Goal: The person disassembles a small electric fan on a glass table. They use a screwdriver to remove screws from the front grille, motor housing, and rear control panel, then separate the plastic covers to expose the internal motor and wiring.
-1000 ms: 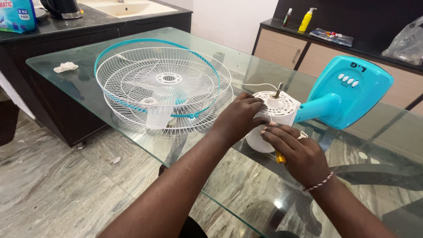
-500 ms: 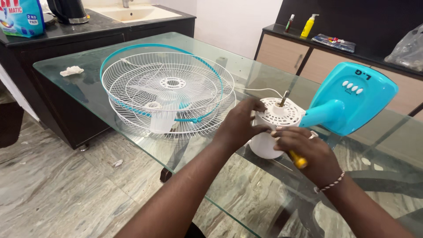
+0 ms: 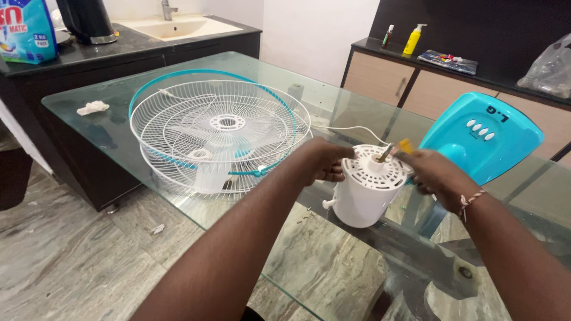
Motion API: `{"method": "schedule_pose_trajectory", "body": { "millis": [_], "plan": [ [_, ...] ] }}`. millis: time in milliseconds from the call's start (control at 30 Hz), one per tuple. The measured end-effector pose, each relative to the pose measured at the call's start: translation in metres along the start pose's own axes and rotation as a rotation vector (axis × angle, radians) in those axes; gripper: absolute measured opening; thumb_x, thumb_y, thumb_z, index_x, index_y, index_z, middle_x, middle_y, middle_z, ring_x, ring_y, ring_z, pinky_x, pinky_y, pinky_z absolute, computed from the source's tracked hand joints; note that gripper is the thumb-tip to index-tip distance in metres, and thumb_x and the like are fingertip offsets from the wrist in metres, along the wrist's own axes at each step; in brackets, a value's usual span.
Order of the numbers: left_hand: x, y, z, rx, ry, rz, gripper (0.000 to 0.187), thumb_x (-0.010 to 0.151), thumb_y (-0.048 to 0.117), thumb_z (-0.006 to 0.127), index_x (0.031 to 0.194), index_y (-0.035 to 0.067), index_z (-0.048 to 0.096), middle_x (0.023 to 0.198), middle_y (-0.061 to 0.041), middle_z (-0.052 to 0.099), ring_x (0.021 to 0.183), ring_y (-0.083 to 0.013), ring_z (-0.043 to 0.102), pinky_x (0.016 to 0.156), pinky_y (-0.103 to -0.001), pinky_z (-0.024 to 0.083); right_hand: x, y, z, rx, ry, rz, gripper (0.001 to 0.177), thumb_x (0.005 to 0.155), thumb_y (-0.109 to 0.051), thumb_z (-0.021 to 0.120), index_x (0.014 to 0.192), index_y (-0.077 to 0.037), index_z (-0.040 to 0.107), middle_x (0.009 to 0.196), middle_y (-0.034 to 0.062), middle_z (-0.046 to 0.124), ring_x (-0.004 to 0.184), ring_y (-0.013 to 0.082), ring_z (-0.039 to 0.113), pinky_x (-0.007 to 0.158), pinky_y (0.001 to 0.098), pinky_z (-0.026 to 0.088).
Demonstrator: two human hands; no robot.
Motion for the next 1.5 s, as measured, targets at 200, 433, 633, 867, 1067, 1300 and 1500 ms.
{"method": "schedule_pose_trajectory", "body": {
  "millis": [200,433,633,867,1067,1300,1500],
  "plan": [
    [0.021,0.002,0.001,0.078,-0.046,-0.225,0.012,0.086,0.015,0.072,0.088,0.009,0.063,0.076,0.0,0.063,0.064,-0.0106,0.062,0.062,-0.026,0.058,0.017,0.001,-0.003,0.096,-0.234,-0.01,0.038,0.088,-0.044,0.076,0.09,-0.007,0.072,0.072,-0.0049,0.052,0.062,0.006,0.035,0.052,0.0238,0.029],
    [0.018,0.002,0.007,0.012,-0.108,-0.217,0.011,0.082,0.019,0.072,0.086,0.012,0.064,0.075,0.001,0.063,0.062,-0.0102,0.059,0.061,-0.027,0.056,0.038,0.016,-0.001,0.297,-0.309,0.024,0.026,0.086,-0.028,0.08,0.09,-0.007,0.067,0.068,-0.0036,0.053,0.052,0.0058,0.036,0.043,0.0226,0.027],
    [0.003,0.022,-0.006,0.204,0.013,-0.064,0.013,0.084,0.016,0.076,0.089,0.006,0.068,0.077,-0.002,0.065,0.068,-0.0145,0.063,0.065,-0.03,0.056,0.047,0.02,0.007,0.538,-0.378,0.073,0.027,0.086,-0.021,0.083,0.095,-0.009,0.06,0.069,-0.0041,0.054,0.049,0.0037,0.039,0.043,0.0201,0.032],
    [0.019,0.023,-0.002,0.162,-0.078,-0.169,0.012,0.088,0.016,0.076,0.088,0.007,0.068,0.078,-0.002,0.067,0.069,-0.0122,0.06,0.063,-0.027,0.052,0.028,0.012,0.0,0.571,-0.617,-0.075,0.032,0.088,-0.013,0.074,0.115,0.0,0.064,0.087,0.0011,0.064,0.06,0.0033,0.056,0.047,0.0163,0.043],
    [0.012,0.025,0.003,0.068,0.026,-0.213,0.008,0.086,0.01,0.069,0.092,0.006,0.065,0.08,-0.003,0.064,0.067,-0.0121,0.063,0.06,-0.027,0.056,0.025,0.023,-0.007,0.527,-0.602,-0.054,0.032,0.09,-0.011,0.07,0.12,-0.002,0.063,0.086,-0.0004,0.062,0.058,0.0032,0.049,0.05,0.0166,0.044],
    [0.011,0.045,0.0,0.239,0.071,-0.217,0.014,0.089,0.011,0.074,0.088,0.003,0.063,0.074,-0.003,0.058,0.062,-0.0138,0.057,0.057,-0.03,0.053,0.031,0.033,-0.002,0.554,-0.514,-0.069,0.031,0.091,-0.018,0.071,0.118,-0.004,0.064,0.084,-0.0029,0.058,0.054,0.0022,0.042,0.046,0.0169,0.038],
    [-0.028,0.028,-0.013,0.097,-0.019,-0.163,0.022,0.087,0.015,0.08,0.089,0.003,0.061,0.077,-0.003,0.056,0.066,-0.0146,0.056,0.067,-0.035,0.065,0.031,0.035,0.009,0.582,-0.451,-0.111,0.029,0.091,-0.026,0.073,0.113,-0.008,0.067,0.082,-0.0062,0.053,0.065,0.0032,0.043,0.054,0.0225,0.038]
  ]
}}
Point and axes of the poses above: each hand's wrist, its own x-axis towards the middle knuckle, its own z-axis out of the palm, y = z × x, the point moved 5 cm from there along x, towards the middle knuckle
